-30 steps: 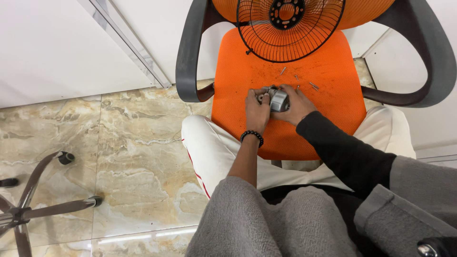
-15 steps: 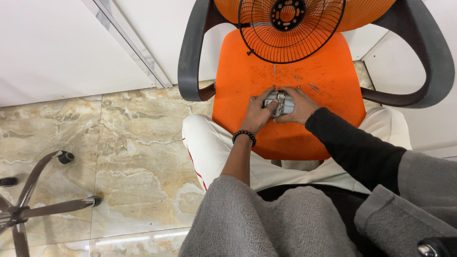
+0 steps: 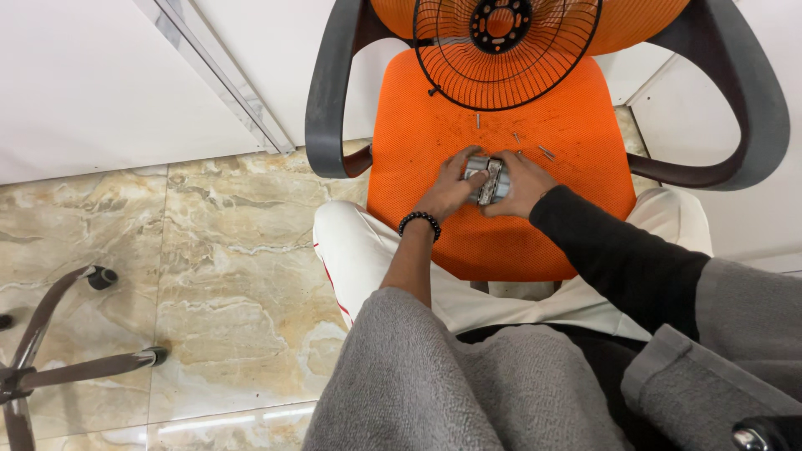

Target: The person reassembles an electric fan motor by hand, inserting the rotor into the stator, aligning the housing halves, and securing them with screws. The person handles the motor housing, rotor, stator, and screws.

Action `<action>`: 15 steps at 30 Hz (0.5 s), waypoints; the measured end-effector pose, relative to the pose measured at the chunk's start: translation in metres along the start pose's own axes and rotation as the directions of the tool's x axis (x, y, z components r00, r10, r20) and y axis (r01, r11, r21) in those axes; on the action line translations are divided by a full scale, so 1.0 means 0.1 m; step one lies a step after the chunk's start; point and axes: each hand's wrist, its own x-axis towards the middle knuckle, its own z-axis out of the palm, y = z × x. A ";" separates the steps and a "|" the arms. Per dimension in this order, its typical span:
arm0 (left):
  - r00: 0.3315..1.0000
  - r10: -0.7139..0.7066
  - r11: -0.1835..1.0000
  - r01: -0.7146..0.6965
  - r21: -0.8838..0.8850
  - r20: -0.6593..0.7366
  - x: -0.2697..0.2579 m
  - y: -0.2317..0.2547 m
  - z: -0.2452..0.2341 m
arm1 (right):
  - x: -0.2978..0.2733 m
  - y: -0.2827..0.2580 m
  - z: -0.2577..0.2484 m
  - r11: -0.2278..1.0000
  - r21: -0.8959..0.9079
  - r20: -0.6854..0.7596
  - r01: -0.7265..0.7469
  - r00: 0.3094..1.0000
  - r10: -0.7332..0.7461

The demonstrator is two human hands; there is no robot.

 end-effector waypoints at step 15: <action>0.984 0.172 0.958 -0.159 0.238 -0.036 -0.10 -0.08 0.07 | 0.05 0.01 -0.02 0.996 -0.073 0.027 0.042 0.999 -0.040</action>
